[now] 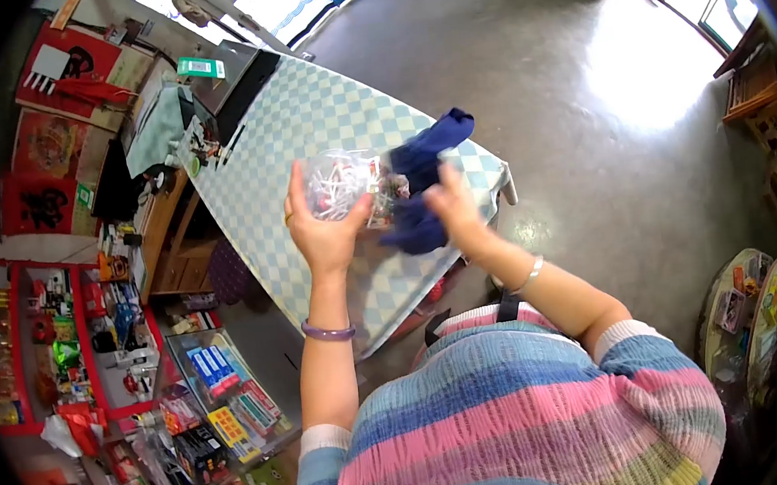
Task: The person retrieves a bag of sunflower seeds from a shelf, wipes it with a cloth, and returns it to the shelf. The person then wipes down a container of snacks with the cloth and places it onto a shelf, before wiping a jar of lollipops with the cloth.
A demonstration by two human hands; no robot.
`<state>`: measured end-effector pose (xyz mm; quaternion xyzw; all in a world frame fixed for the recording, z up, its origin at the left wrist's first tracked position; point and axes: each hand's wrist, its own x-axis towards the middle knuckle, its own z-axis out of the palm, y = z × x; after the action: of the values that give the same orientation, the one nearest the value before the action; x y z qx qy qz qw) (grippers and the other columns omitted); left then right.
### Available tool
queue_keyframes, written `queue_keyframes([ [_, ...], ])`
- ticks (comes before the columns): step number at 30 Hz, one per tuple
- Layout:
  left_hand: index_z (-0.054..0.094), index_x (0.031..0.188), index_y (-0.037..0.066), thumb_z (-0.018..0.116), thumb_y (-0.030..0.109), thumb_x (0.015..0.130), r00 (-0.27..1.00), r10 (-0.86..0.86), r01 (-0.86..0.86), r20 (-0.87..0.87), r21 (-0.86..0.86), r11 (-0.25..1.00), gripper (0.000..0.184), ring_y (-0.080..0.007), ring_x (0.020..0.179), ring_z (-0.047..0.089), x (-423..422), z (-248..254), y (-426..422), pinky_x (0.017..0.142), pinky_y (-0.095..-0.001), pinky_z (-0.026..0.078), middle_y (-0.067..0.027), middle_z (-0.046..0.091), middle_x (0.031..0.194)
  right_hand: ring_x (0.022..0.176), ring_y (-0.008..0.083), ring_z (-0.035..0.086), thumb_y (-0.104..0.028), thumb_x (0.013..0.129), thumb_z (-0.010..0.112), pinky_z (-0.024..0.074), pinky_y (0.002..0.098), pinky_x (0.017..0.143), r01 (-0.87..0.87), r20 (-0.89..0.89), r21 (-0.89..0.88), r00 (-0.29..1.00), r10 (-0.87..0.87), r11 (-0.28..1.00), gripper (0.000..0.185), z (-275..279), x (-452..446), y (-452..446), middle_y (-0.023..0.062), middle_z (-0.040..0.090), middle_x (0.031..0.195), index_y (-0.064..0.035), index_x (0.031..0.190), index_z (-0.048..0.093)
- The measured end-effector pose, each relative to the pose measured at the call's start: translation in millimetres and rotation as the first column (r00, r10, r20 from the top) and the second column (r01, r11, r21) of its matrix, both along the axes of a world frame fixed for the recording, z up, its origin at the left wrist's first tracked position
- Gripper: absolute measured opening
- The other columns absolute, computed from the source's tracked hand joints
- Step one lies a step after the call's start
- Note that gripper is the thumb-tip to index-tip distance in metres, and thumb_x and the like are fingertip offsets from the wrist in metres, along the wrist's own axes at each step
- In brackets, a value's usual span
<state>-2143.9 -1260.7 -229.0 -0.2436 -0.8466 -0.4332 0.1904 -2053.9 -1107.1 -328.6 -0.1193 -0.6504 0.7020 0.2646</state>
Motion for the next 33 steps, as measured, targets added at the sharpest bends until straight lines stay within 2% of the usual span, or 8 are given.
queue_keyframes([
  [2, 0.040, 0.139, -0.001, 0.087, 0.016, 0.058, 0.993, -0.089, 0.073, 0.081, 0.184, 0.980, 0.096, -0.0265, 0.109, 0.058, -2.0, -0.7, -3.5, 0.092, -0.0353, 0.049, -0.0201, 0.055, 0.124, 0.136, 0.0403, 0.032, -0.026, 0.092, 0.058, 0.0238, 0.0442, 0.113, 0.045, -0.112, 0.462, 0.994, 0.008, 0.886, 0.061, -13.2, -8.8, -32.0, 0.0301, 0.037, 0.141, 0.0036, 0.140, 0.036],
  [8, 0.031, 0.145, 0.001, 0.086, 0.009, 0.061, 0.976, -0.155, 0.099, 0.155, 0.320, 0.942, 0.101, -0.0232, 0.108, 0.058, 20.8, 30.6, -16.7, 0.093, -0.0338, 0.049, -0.0197, 0.051, 0.127, 0.107, 0.0373, 0.056, -0.017, 0.092, 0.058, 0.0432, 0.0399, 0.094, 0.076, -0.194, 0.250, 0.981, -0.027, 0.965, 0.037, -23.1, -24.0, -24.5, 0.0223, 0.057, 0.116, 0.0014, 0.123, 0.054],
  [12, 0.030, 0.146, 0.002, 0.087, 0.010, 0.059, 0.947, -0.262, 0.209, 0.189, 0.258, 0.943, 0.105, -0.0230, 0.113, 0.055, 27.0, 60.9, -30.3, 0.097, -0.0360, 0.046, -0.0188, 0.050, 0.127, 0.104, 0.0313, 0.059, -0.013, 0.093, 0.053, 0.0445, 0.0354, 0.092, -0.258, -0.177, 0.251, 0.936, 0.306, 0.933, 0.031, 10.3, -47.8, 14.3, 0.0183, 0.062, 0.109, 0.0026, 0.119, 0.056],
  [16, 0.026, 0.149, 0.004, 0.090, 0.021, 0.056, 0.866, -0.417, 0.318, 0.277, 0.338, 0.886, 0.113, -0.0237, 0.115, 0.054, 28.8, 99.8, -38.5, 0.099, -0.0365, 0.045, -0.0171, 0.052, 0.126, 0.097, 0.0083, 0.055, -0.025, 0.098, 0.053, 0.0465, 0.0280, 0.087, -0.839, -0.130, -0.004, 0.539, 0.832, 0.544, 0.035, 83.0, -61.4, 47.8, 0.0050, 0.064, 0.110, -0.0008, 0.124, 0.058],
  [22, 0.013, 0.153, 0.012, 0.089, 0.035, 0.058, 0.697, -0.645, 0.281, 0.314, 0.708, 0.648, 0.123, -0.0340, 0.121, 0.053, 43.7, 121.7, -27.8, 0.103, -0.0446, 0.044, -0.0252, 0.049, 0.132, 0.111, 0.0088, 0.053, -0.023, 0.100, 0.049, 0.0409, 0.0238, 0.099, -0.849, -0.337, -0.506, 0.354, 0.872, 0.148, 0.040, 97.2, -79.4, 32.7, 0.0026, 0.059, 0.125, 0.0005, 0.132, 0.053],
  [25, 0.010, 0.153, 0.017, 0.084, 0.035, 0.066, 0.674, -0.703, 0.278, 0.225, 0.805, 0.524, 0.115, -0.0365, 0.123, 0.051, 49.1, 125.2, -22.4, 0.103, -0.0501, 0.043, -0.0262, 0.044, 0.137, 0.120, 0.0142, 0.049, -0.027, 0.100, 0.046, 0.0402, 0.0283, 0.103, -0.888, -0.468, -0.105, 0.442, 0.765, 0.448, 0.044, 49.2, -77.0, -2.8, 0.0062, 0.052, 0.134, -0.0036, 0.138, 0.047],
  [28, 0.008, 0.153, 0.012, 0.078, 0.042, 0.069, 0.785, -0.595, 0.265, 0.169, 0.777, 0.570, 0.113, -0.0373, 0.124, 0.050, 42.8, 119.2, -24.9, 0.102, -0.0541, 0.044, -0.0216, 0.045, 0.138, 0.123, 0.0190, 0.047, -0.031, 0.101, 0.042, 0.0393, 0.0350, 0.105, -0.840, -0.526, -0.156, 0.516, 0.676, 0.520, 0.046, 38.0, -60.2, -40.0, 0.0075, 0.048, 0.138, -0.0064, 0.139, 0.044],
  [33, 0.017, 0.152, 0.014, 0.074, 0.040, 0.076, 0.888, -0.442, 0.148, 0.130, 0.828, 0.541, 0.099, -0.0331, 0.125, 0.048, 41.2, 99.7, -21.2, 0.104, -0.0460, 0.044, -0.0179, 0.043, 0.141, 0.128, 0.0270, 0.043, -0.039, 0.101, 0.035, 0.0378, 0.0461, 0.107, -0.610, -0.754, -0.656, 0.557, 0.350, -0.444, 0.050, 47.8, -24.3, -42.1, 0.0099, 0.042, 0.143, -0.0111, 0.142, 0.039],
])
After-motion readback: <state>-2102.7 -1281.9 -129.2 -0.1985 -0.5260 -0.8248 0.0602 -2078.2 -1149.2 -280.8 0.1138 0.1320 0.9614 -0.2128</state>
